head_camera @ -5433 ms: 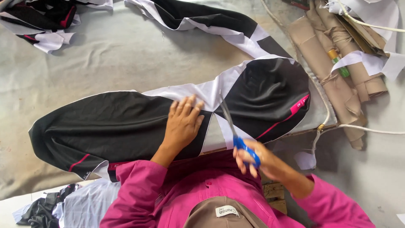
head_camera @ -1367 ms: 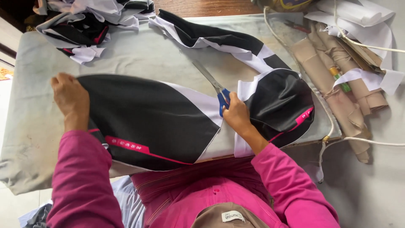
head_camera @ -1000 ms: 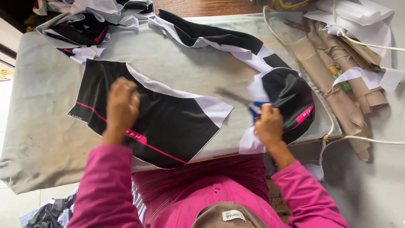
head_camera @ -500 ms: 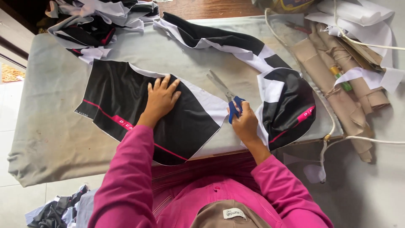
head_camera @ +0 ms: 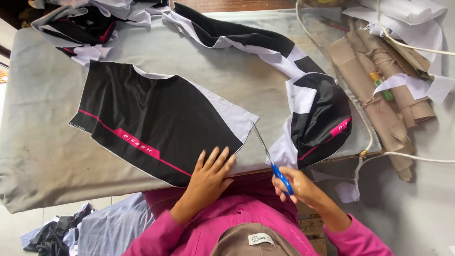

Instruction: The person uses blue-handled scissors to cut a piece of black and white fabric with pink accents on a table. They trim the edges of the fabric, reposition it, and continue cutting along the pattern lines.

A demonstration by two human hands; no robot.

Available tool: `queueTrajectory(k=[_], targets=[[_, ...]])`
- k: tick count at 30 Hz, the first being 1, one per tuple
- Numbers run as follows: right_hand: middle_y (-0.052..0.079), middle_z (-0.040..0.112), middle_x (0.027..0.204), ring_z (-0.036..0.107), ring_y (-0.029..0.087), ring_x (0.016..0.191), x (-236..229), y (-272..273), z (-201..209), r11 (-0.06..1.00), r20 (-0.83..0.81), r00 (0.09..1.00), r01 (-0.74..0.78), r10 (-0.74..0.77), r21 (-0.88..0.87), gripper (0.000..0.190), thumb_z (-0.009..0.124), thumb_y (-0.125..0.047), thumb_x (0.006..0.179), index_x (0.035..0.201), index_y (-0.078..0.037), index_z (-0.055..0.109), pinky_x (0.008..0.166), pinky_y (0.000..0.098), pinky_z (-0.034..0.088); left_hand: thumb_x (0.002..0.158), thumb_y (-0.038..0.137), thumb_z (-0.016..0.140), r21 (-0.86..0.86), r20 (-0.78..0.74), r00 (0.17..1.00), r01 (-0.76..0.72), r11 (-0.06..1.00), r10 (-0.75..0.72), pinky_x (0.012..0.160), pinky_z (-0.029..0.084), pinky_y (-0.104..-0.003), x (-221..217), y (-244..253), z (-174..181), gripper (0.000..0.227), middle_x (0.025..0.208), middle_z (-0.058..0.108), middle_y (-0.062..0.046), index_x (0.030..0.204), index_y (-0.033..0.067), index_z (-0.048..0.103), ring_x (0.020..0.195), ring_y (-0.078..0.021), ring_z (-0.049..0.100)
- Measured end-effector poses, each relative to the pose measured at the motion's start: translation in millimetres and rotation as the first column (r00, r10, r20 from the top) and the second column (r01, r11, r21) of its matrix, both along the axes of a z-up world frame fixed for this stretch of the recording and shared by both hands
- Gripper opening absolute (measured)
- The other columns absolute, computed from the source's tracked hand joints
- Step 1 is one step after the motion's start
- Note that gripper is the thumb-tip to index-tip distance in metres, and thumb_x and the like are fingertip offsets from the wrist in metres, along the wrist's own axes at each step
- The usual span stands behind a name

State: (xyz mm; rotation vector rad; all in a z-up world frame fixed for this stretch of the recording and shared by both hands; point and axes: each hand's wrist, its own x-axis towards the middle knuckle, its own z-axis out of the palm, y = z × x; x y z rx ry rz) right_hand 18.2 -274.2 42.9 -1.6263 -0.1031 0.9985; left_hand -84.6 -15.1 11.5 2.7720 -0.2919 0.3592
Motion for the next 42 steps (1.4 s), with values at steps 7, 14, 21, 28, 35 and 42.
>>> queueTrajectory(k=[7,14,21,28,35,42], targets=[[0.018,0.062,0.062,0.059,0.020,0.045,-20,-12,0,0.999,-0.163,0.987,0.010,-0.003,0.043,0.023,0.062,-0.018,0.083,0.088,0.004,0.058,0.028,0.0198,0.034,0.091,0.010,0.052,0.000,0.227,0.967,-0.119,0.993,0.116,0.085,0.047,-0.035,-54,41,-3,0.028,0.108,0.056,-0.003,0.118,0.0150,0.060,0.096,-0.0178,0.056],[0.013,0.057,0.068,0.049,0.014,0.047,-41,-20,4,0.994,-0.351,0.930,-0.110,0.107,0.012,0.032,0.061,-0.029,0.082,0.092,0.001,0.057,0.029,0.0190,0.035,0.089,0.001,0.053,-0.254,0.064,0.992,0.123,0.959,-0.110,0.076,0.047,-0.033,-65,57,11,0.020,0.093,0.057,-0.006,0.107,0.0004,0.061,0.082,-0.0214,0.057],[0.006,0.042,0.067,0.029,0.007,0.044,-50,-46,4,0.980,-0.410,0.898,-0.195,0.160,-0.045,0.030,0.064,-0.029,0.080,0.090,0.000,0.060,0.027,0.0187,0.027,0.090,0.007,0.054,-0.242,-0.025,0.986,0.153,0.958,-0.164,0.064,0.045,-0.034,-60,72,44,0.009,0.088,0.059,-0.007,0.097,0.0049,0.059,0.074,-0.0201,0.058],[0.014,0.051,0.063,0.035,0.007,0.035,-39,-21,1,0.976,-0.507,0.835,-0.174,0.215,0.128,0.039,0.059,-0.033,0.082,0.092,0.005,0.056,0.025,0.0159,0.029,0.090,0.028,0.055,-0.036,0.006,0.976,-0.218,0.975,0.218,0.099,0.036,-0.050,10,36,16,0.044,0.133,0.048,-0.013,0.130,0.0099,0.049,0.120,-0.0317,0.047],[0.017,0.054,0.061,0.046,0.012,0.042,-40,-8,-2,0.981,-0.454,0.871,-0.142,0.186,0.130,0.031,0.058,-0.027,0.086,0.090,0.004,0.054,0.027,0.0153,0.031,0.094,0.038,0.040,0.083,-0.011,0.887,-0.460,0.884,0.462,0.105,0.026,-0.053,30,20,3,0.050,0.144,0.039,-0.012,0.136,0.0116,0.045,0.132,-0.0321,0.036],[0.017,0.053,0.055,0.041,0.011,0.032,-38,8,0,0.991,-0.427,0.896,-0.081,0.117,0.102,0.029,0.063,-0.025,0.081,0.085,0.002,0.055,0.035,0.0191,0.037,0.094,0.034,0.041,0.112,0.015,0.877,-0.478,0.871,0.480,0.105,0.029,-0.051,30,20,8,0.047,0.143,0.042,-0.010,0.134,0.0114,0.048,0.130,-0.0304,0.040]])
